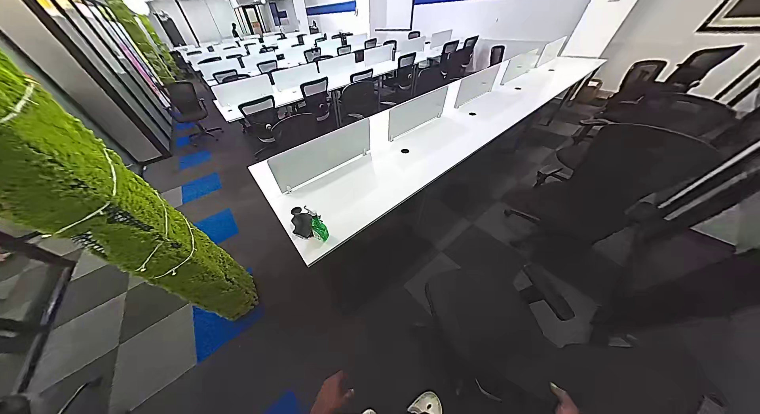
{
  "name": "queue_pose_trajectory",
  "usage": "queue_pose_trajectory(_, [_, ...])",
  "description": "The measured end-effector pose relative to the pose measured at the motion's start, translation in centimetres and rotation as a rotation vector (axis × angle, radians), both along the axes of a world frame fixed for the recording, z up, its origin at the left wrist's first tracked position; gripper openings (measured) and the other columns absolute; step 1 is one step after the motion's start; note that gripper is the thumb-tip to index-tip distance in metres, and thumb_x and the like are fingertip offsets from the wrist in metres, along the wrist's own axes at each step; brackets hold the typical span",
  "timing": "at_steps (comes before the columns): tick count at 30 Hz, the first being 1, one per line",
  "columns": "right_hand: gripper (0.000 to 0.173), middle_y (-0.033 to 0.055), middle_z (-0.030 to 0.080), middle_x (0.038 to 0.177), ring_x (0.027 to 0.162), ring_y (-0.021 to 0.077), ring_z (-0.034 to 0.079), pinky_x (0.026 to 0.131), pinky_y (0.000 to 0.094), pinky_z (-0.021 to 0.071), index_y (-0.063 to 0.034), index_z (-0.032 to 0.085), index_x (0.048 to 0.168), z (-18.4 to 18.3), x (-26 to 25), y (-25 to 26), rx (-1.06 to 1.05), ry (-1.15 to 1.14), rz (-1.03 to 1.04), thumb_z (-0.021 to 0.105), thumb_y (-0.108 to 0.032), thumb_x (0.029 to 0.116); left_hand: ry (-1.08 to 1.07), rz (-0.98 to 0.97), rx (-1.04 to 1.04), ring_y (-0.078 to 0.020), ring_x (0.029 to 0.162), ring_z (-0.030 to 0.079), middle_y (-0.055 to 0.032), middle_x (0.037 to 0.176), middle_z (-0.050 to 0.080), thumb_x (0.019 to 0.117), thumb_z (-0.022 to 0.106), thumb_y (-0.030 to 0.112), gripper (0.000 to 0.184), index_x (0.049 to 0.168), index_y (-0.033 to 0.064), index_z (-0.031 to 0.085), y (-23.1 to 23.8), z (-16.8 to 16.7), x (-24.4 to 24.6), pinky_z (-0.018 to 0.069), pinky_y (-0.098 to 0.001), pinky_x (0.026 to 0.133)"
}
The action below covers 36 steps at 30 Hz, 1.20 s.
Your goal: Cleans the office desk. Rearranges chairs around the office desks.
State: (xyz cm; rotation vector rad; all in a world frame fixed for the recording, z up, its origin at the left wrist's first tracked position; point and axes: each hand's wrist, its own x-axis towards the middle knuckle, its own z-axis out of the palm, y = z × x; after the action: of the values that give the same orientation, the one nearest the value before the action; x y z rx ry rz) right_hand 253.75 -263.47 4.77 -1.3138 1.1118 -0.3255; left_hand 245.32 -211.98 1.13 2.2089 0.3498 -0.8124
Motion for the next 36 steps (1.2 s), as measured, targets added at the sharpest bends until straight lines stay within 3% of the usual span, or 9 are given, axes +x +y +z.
queue_pose_trajectory(7, [0.091, 0.0291, 0.053, 0.139, 0.114, 0.0353, 0.063, 0.094, 0.0503, 0.0556, 0.0056, 0.034, 0.152, -0.4, 0.2, 8.1, 0.042, 0.097, -0.183, 0.081, -0.037, 0.0867, -0.139, -0.416, -0.144, -0.0324, 0.127, 0.062, -0.0181, 0.135, 0.065, 0.0986, 0.066, 0.035, 0.049, 0.138, 0.0065, 0.06, -10.5, 2.7, 3.9, 0.0473, -0.054, 0.11])
queue_pose_trajectory(10, [0.087, 0.0249, 0.059, 0.117, 0.076, 0.0213, 0.068, 0.069, 0.0391, 0.0595, 0.0011, 0.019, 0.156, -1.0, -3.2, 7.6, 0.081, 0.064, 0.012, 0.065, -0.047, 0.0993, -0.172, -0.542, -0.197, -0.032, 0.127, 0.062, -0.0186, 0.135, 0.065, 0.0989, 0.065, 0.032, 0.048, 0.139, 0.0053, 0.06, -13.7, 3.9, 4.6, 0.0473, -0.0536, 0.11])
queue_pose_trajectory(13, [0.061, 0.0168, 0.068, 0.092, 0.07, 0.0195, 0.068, 0.067, 0.0386, 0.0598, 0.0093, 0.045, 0.134, -1.8, -7.2, 4.4, 0.122, 0.027, 0.229, 0.04, -0.047, 0.1101, -0.237, -0.667, -0.17, -0.0349, 0.127, 0.06, -0.019, 0.135, 0.063, 0.0969, 0.067, 0.029, 0.046, 0.136, 0.0054, 0.061, -17.2, 4.7, 6.0, 0.0475, -0.0546, 0.108])
queue_pose_trajectory(16, [0.064, 0.0197, 0.064, 0.106, 0.077, 0.0227, 0.067, 0.07, 0.0415, 0.058, 0.005, 0.041, 0.142, -1.3, -9.4, -0.1, 0.132, -0.005, 0.195, 0.023, -0.049, 0.1117, -0.339, -0.72, -0.106, -0.0388, 0.138, 0.048, -0.0165, 0.151, 0.051, 0.0894, 0.075, 0.028, 0.059, 0.142, 0.0103, 0.056, -22.1, 5.1, 7.7, 0.0451, -0.058, 0.109])
queue_pose_trajectory(20, [0.055, 0.0258, 0.051, 0.138, 0.094, 0.0291, 0.068, 0.078, 0.0472, 0.0594, -0.0047, 0.02, 0.159, -0.1, -9.6, -6.6, -0.106, -0.028, -0.034, 0.036, -0.026, 0.1112, -0.453, -0.831, 0.001, -0.0415, 0.153, 0.026, -0.0148, 0.168, 0.028, 0.0811, 0.083, 0.031, 0.084, 0.154, 0.0159, 0.044, -29.9, 5.6, 9.5, 0.0325, -0.0654, 0.116])
queue_pose_trajectory(24, [0.092, 0.0322, 0.037, 0.157, 0.133, 0.0463, 0.052, 0.103, 0.0586, 0.0503, -0.0011, 0.015, 0.162, -0.5, -8.9, -12.7, -0.498, 0.092, 0.07, 0.062, 0.011, 0.0837, -0.5, -0.914, 0.111, -0.0411, 0.154, 0.025, -0.0126, 0.169, 0.027, 0.0829, 0.081, 0.029, 0.085, 0.157, 0.019, 0.04, -36.1, 5.0, 10.8, 0.0279, -0.0703, 0.116])
queue_pose_trajectory(26, [0.107, 0.0314, 0.026, 0.163, 0.148, 0.046, 0.035, 0.118, 0.0577, 0.0381, -0.0011, 0.014, 0.163, -0.9, -7.9, -14.5, -0.655, 0.127, 0.165, 0.068, 0.015, 0.0727, -0.486, -0.953, 0.163, -0.0396, 0.151, 0.032, -0.0127, 0.164, 0.036, 0.0846, 0.078, 0.025, 0.08, 0.156, 0.0168, 0.042, -37.7, 4.1, 11.8, 0.028, -0.0698, 0.116])
queue_pose_trajectory(29, [0.126, 0.028, 0.016, 0.168, 0.154, 0.0457, 0.024, 0.119, 0.0607, 0.0353, -0.0059, 0.015, 0.165, -1.2, -6.1, -16.4, -0.759, 0.175, 0.275, 0.074, 0.02, 0.0565, -0.474, -1.011, 0.202, -0.035, 0.12, 0.063, -0.0147, 0.128, 0.068, 0.0891, 0.069, 0.014, 0.041, 0.129, 0.0078, 0.064, -38.7, 3.5, 12.9, 0.0492, -0.0577, 0.101])
queue_pose_trajectory(36, [0.12, 0.0344, 0.006, 0.167, 0.143, 0.0571, 0.037, 0.103, 0.0661, 0.0497, -0.011, 0.027, 0.162, 0.1, -4.2, -16.9, -0.736, 0.24, 0.444, 0.081, 0.015, 0.059, -0.246, -1.018, 0.287, -0.0391, 0.099, 0.07, -0.0165, 0.104, 0.073, 0.0855, 0.073, 0.032, 0.034, 0.111, 0.0096, 0.069, -38.7, 6.3, 14.3, 0.0551, -0.0615, 0.078])
